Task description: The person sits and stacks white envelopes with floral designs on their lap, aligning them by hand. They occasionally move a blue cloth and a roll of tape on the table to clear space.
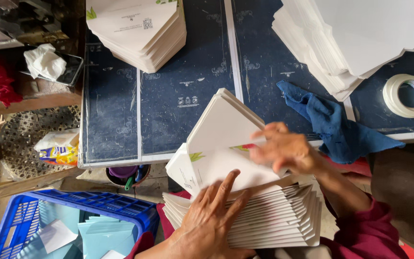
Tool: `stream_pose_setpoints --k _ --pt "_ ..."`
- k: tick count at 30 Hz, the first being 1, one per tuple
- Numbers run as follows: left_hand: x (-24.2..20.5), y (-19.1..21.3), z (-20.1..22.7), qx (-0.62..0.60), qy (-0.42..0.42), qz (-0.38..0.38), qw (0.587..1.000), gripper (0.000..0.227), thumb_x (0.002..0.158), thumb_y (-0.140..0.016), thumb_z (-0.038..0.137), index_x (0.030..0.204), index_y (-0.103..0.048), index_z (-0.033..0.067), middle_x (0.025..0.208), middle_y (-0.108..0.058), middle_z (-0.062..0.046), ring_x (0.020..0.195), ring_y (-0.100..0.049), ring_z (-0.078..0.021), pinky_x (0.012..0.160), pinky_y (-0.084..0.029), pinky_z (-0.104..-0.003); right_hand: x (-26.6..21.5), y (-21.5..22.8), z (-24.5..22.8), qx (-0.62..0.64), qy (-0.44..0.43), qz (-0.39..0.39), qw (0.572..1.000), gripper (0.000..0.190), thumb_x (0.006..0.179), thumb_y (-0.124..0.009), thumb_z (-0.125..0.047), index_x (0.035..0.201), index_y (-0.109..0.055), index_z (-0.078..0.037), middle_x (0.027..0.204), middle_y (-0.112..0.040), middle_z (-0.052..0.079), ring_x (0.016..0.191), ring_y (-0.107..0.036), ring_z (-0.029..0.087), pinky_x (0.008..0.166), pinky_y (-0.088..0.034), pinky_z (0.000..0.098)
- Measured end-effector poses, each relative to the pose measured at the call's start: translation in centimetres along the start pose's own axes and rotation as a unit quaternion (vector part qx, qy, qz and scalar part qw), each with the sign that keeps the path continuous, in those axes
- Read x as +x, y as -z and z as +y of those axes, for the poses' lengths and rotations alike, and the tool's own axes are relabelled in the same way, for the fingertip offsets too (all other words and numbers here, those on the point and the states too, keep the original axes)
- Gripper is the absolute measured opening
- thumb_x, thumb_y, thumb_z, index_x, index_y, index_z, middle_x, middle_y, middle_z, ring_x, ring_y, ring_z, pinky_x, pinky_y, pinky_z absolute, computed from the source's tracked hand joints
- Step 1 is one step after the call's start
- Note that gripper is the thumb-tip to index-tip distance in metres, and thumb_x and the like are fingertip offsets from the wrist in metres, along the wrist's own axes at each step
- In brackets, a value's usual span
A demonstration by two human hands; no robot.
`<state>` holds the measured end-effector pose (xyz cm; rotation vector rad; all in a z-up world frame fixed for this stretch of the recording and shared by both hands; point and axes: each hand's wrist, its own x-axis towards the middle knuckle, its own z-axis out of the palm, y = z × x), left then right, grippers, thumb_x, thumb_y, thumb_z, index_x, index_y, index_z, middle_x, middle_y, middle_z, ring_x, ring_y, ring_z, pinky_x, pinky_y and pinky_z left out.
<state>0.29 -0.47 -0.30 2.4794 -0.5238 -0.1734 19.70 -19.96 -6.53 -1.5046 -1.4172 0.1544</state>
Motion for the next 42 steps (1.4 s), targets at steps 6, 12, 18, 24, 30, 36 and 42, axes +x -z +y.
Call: stream_pose_setpoints --k 6,12,18,24,30,36,42 --pt "0.0 0.3 -0.1 -0.023 -0.058 0.088 0.994 0.084 0.072 -0.056 0.066 0.12 -0.048 -0.0038 0.091 -0.058 -0.015 0.081 -0.049 -0.0303 0.081 -0.038 -0.041 1.6 -2.2 -0.6 -0.364 0.119 0.057 0.922 0.01 0.088 -0.06 -0.007 0.085 -0.069 -0.007 0.097 -0.07 0.003 0.104 -0.06 0.025 0.092 -0.027 0.0404" --pt "-0.4 -0.7 -0.1 0.021 -0.017 0.004 1.0 0.094 0.07 -0.06 0.067 0.141 -0.033 0.0115 0.125 -0.045 -0.02 0.087 -0.051 -0.0349 0.076 -0.044 -0.047 0.1 0.4 1.4 -0.24 0.034 0.012 0.97 0.05 0.088 -0.057 -0.038 0.13 -0.051 -0.012 0.134 -0.052 -0.001 0.128 -0.05 0.033 0.1 -0.029 0.0394" --pt "-0.4 -1.5 -0.9 0.09 -0.033 0.051 0.994 0.101 0.066 -0.051 0.077 0.138 -0.04 0.0071 0.137 -0.038 -0.022 0.126 -0.033 -0.0417 0.104 -0.008 -0.066 1.2 -1.4 -1.3 -0.268 0.087 -0.007 0.959 0.017 0.091 -0.055 -0.011 0.104 -0.065 -0.006 0.104 -0.069 -0.001 0.109 -0.06 0.03 0.092 -0.029 0.0433" --pt "-0.3 -0.7 0.1 0.038 -0.036 0.037 0.998 0.098 0.074 -0.053 0.071 0.144 -0.03 0.0058 0.1 -0.053 -0.011 0.071 -0.049 -0.0282 0.064 -0.043 -0.04 0.7 0.1 2.0 -0.437 0.08 -0.002 0.896 0.07 0.062 -0.088 -0.038 0.122 -0.061 -0.014 0.129 -0.056 -0.003 0.122 -0.049 0.036 0.092 -0.03 0.045" --pt "-0.3 -1.3 -0.6 0.084 -0.023 0.06 0.994 0.097 0.064 -0.053 0.08 0.133 -0.047 0.0115 0.147 -0.021 -0.023 0.136 -0.012 -0.0462 0.101 -0.002 -0.072 -0.7 -0.6 0.2 -0.113 0.057 -0.05 0.991 0.031 0.078 -0.073 -0.013 0.108 -0.066 -0.018 0.106 -0.07 -0.001 0.115 -0.056 0.03 0.096 -0.03 0.0458" --pt "-0.2 -0.8 0.3 0.041 -0.013 0.027 0.999 0.106 0.074 -0.052 0.074 0.144 -0.024 -0.0008 0.098 -0.054 -0.013 0.074 -0.051 -0.0298 0.068 -0.043 -0.04 0.1 -1.4 3.2 -0.413 0.089 -0.007 0.906 0.076 0.065 -0.09 -0.029 0.129 -0.053 -0.01 0.138 -0.047 0.003 0.127 -0.047 0.03 0.099 -0.03 0.0444" --pt "-0.5 -1.9 -0.6 0.08 -0.016 0.061 0.995 0.104 0.061 -0.065 0.078 0.137 -0.039 0.0126 0.145 -0.023 -0.026 0.136 -0.014 -0.0481 0.103 -0.008 -0.066 0.5 0.2 -0.7 -0.022 0.012 -0.077 0.997 0.029 0.074 -0.073 -0.029 0.1 -0.07 -0.017 0.108 -0.069 -0.001 0.117 -0.056 0.03 0.099 -0.027 0.0462"
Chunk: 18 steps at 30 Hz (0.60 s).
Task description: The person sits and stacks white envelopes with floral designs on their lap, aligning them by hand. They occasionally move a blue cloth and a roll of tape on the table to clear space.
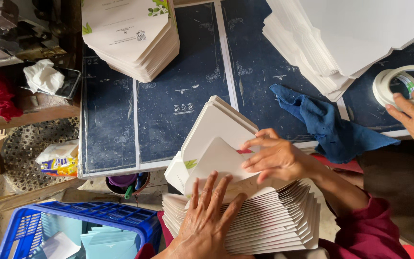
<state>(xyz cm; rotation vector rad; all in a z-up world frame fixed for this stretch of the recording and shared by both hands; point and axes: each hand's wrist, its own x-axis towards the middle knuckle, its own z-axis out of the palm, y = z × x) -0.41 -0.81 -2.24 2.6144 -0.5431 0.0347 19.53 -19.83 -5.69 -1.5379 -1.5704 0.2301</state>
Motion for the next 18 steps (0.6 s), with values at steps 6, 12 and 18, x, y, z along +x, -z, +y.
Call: stream_pose_setpoints --k 6,12,18 --pt "0.6 1.0 0.5 -0.062 0.007 -0.041 0.997 0.108 0.072 -0.052 0.074 0.143 -0.025 -0.0034 0.095 -0.057 -0.012 0.08 -0.051 -0.0298 0.075 -0.04 -0.04 0.3 -2.5 4.0 -0.398 0.085 0.102 0.908 0.037 0.072 -0.085 -0.006 0.105 -0.07 -0.011 0.123 -0.061 0.002 0.121 -0.049 0.029 0.093 -0.031 0.0468" --pt "0.5 0.8 0.2 -0.014 0.004 -0.007 1.0 0.101 0.059 -0.063 0.077 0.133 -0.042 0.0111 0.149 -0.015 -0.024 0.137 -0.005 -0.0491 0.096 0.0 -0.076 1.0 -0.7 1.5 -0.347 0.049 0.08 0.933 0.072 0.073 -0.081 -0.045 0.128 -0.052 -0.009 0.128 -0.058 0.003 0.121 -0.053 0.04 0.099 -0.027 0.0473" --pt "0.7 1.1 -0.2 -0.007 0.002 0.015 1.0 0.098 0.06 -0.059 0.079 0.132 -0.043 0.015 0.149 -0.012 -0.027 0.137 -0.002 -0.0493 0.098 0.005 -0.073 1.8 -1.9 0.2 -0.212 0.053 -0.004 0.976 0.019 0.083 -0.066 -0.008 0.102 -0.066 -0.012 0.105 -0.07 -0.003 0.116 -0.053 0.031 0.091 -0.027 0.0494"
